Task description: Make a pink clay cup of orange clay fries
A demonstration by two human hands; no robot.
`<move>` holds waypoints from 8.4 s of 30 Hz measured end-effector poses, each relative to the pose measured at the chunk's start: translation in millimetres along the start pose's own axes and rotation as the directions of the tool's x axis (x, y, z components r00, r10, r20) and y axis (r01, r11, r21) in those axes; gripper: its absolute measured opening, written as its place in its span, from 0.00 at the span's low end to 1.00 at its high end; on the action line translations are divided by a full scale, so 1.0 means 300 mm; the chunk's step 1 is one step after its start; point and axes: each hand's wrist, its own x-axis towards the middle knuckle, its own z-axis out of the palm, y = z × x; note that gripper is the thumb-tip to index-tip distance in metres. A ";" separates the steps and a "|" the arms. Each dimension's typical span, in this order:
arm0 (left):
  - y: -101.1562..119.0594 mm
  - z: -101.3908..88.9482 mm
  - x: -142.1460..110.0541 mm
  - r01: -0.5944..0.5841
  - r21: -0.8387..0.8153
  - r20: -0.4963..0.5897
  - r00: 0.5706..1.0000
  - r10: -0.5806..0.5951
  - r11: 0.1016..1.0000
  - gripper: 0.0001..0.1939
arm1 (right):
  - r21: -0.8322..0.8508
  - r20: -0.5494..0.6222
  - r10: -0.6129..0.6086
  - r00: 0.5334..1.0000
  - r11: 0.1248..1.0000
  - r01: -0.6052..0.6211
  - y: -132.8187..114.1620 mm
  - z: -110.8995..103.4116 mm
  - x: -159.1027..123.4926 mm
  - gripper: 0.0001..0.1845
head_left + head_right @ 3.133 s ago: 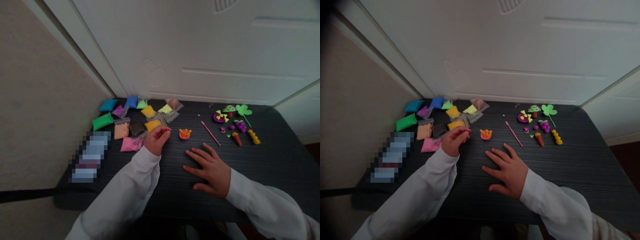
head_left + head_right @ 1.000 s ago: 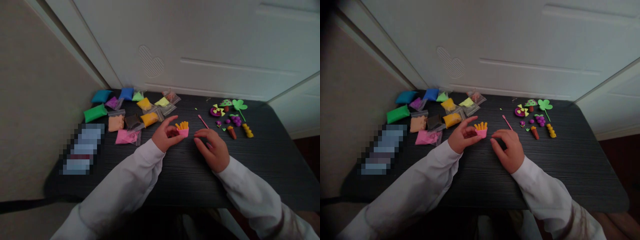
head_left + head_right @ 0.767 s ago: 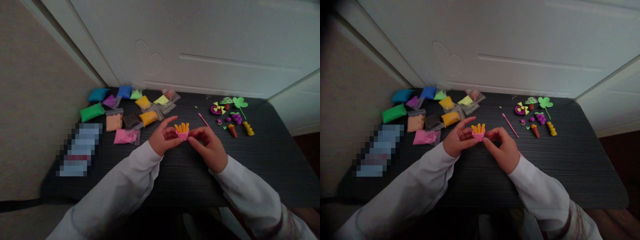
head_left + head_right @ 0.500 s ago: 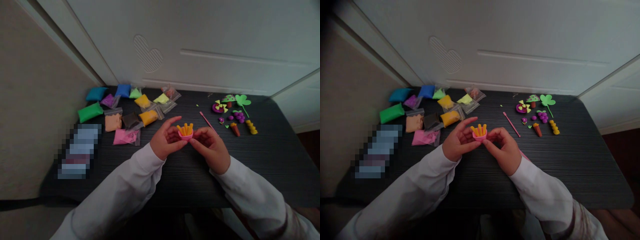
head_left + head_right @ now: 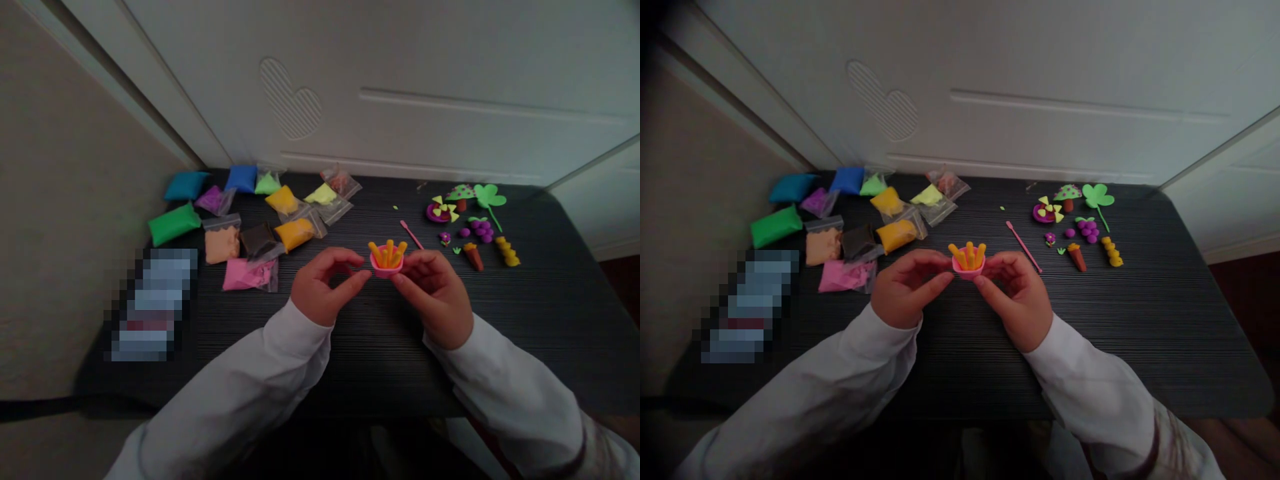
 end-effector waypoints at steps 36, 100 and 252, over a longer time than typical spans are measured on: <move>0.015 -0.038 0.007 -0.577 0.608 0.238 0.788 0.569 0.545 0.08 | -0.329 0.017 -0.222 0.975 0.919 0.215 0.032 -0.009 -0.012 0.12; 0.046 -0.033 -0.014 -0.422 0.588 0.144 0.894 0.424 0.690 0.17 | 0.030 0.138 0.093 0.986 0.995 -0.098 0.015 0.009 -0.006 0.12; 0.004 -0.005 0.009 0.489 -0.482 0.327 0.870 -0.369 0.727 0.40 | -0.521 0.280 -0.477 0.833 0.653 0.549 0.027 0.012 -0.018 0.34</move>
